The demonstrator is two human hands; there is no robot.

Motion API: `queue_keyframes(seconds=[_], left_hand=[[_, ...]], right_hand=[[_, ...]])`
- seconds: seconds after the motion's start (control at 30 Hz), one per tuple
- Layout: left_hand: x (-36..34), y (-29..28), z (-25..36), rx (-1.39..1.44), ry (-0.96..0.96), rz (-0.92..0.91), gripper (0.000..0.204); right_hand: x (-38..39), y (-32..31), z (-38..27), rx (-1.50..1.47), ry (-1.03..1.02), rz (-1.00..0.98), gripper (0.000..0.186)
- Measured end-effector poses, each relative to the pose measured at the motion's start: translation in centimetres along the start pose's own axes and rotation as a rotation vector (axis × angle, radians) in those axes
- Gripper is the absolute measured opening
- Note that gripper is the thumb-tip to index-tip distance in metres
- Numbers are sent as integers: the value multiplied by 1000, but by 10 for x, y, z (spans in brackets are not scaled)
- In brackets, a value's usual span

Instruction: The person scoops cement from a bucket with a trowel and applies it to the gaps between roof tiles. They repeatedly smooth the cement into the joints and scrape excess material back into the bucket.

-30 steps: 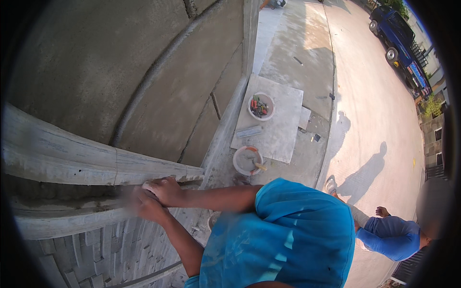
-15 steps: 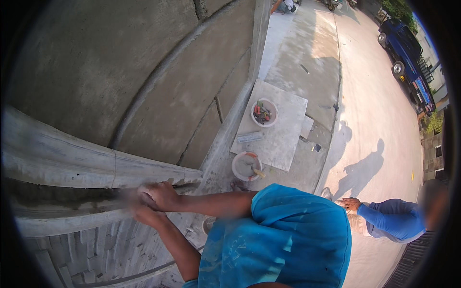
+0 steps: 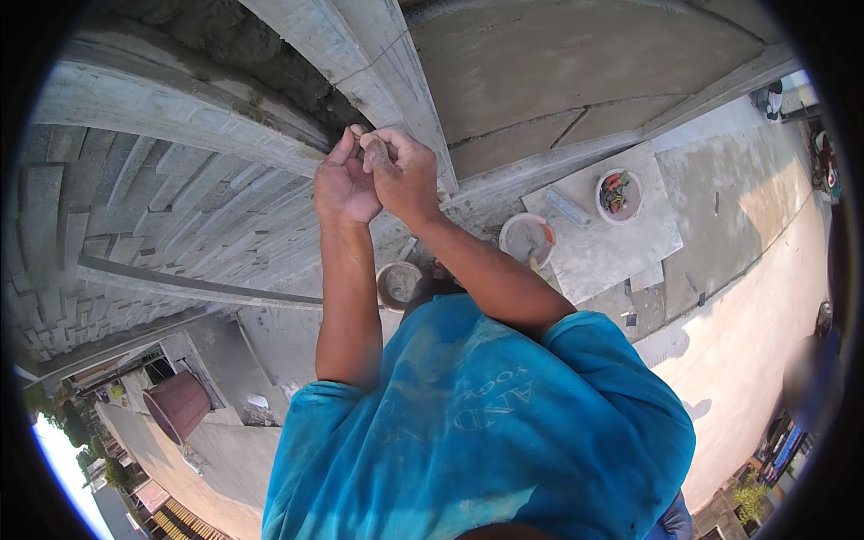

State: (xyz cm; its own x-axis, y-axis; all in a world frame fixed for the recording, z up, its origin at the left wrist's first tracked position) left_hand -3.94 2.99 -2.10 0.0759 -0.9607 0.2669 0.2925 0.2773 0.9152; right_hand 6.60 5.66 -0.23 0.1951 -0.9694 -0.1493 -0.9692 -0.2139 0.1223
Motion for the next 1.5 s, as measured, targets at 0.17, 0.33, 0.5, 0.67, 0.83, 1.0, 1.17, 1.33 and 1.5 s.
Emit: queue_keyframes(seconds=[0.17, 0.33, 0.5, 0.67, 0.83, 1.0, 1.17, 1.33, 1.5], left_hand=[[7, 7, -15, -160, 316, 271, 17], [18, 7, -27, -468, 578, 351, 26], [20, 11, -27, -587, 674, 326, 36], [16, 17, -30, -664, 725, 397, 40], [10, 18, -30, -643, 749, 400, 39], [7, 19, -33, -572, 704, 368, 40], [19, 36, -46, -467, 787, 402, 45], [22, 41, -43, -564, 808, 469, 48], [20, 52, -49, -665, 847, 532, 40]], right_hand=[[6, -12, 15, 77, -84, -72, 19], [41, -43, 43, 340, -304, -88, 27], [63, -56, 81, 443, -391, -133, 47], [69, -57, 97, 667, -315, -208, 58], [61, -44, 96, 685, -242, -137, 56], [65, -38, 98, 645, -222, -21, 55], [77, -40, 89, 664, -299, 77, 52], [88, -48, 76, 823, -263, 67, 54], [92, -55, 65, 773, -332, 68, 62]])
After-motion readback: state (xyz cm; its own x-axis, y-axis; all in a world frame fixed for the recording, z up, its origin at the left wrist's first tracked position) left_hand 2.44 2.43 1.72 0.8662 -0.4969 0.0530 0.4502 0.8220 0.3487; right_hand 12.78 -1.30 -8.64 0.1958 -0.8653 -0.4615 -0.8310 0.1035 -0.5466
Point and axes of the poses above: each hand's wrist, its own x-axis away from the middle knuckle, its own y-axis out of the palm, z = x × y, the point moved 3 cm from there along -x, towards the middle knuckle, and after that the axes turned 3 degrees about x, right-handed, at the moved point
